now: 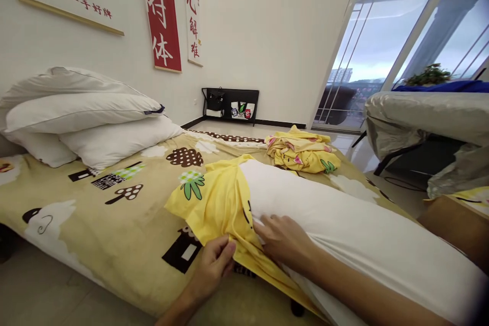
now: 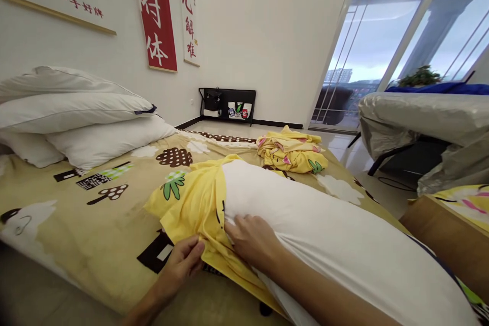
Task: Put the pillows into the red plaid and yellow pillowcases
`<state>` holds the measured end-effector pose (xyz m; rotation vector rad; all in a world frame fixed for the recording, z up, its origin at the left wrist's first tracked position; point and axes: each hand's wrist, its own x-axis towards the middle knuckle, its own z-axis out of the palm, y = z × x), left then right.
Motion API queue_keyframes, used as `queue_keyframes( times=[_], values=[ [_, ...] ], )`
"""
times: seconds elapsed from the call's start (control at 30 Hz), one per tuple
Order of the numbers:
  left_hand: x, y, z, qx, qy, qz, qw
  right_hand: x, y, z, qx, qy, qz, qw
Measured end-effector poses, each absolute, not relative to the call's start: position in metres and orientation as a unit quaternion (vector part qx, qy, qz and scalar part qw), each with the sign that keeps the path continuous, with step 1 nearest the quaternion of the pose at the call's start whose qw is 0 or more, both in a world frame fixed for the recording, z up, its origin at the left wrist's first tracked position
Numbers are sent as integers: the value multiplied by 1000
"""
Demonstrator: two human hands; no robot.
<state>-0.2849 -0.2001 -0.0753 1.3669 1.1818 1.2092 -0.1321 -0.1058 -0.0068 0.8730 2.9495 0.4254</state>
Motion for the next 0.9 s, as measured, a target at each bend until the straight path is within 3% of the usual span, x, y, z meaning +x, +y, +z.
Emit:
queue_keyframes(
  times=[0.23, 0.37, 0.57, 0.8, 0.9],
  values=[
    [-255, -208, -89, 776, 488, 282, 284, -148, -105, -7, 273, 947, 168, 26],
    [-265, -214, -70, 802, 555, 137, 174, -136, -115, -16, 269, 945, 186, -5],
    [-286, -216, -44, 729, 559, 389, 70, -121, -127, -12, 259, 936, 226, -76],
    [-276, -180, -72, 703, 637, 315, -21, -80, -160, -37, 303, 876, 343, -151],
    [-275, -180, -75, 706, 623, 336, 8, -73, -156, -38, 334, 878, 327, -107]
  ],
)
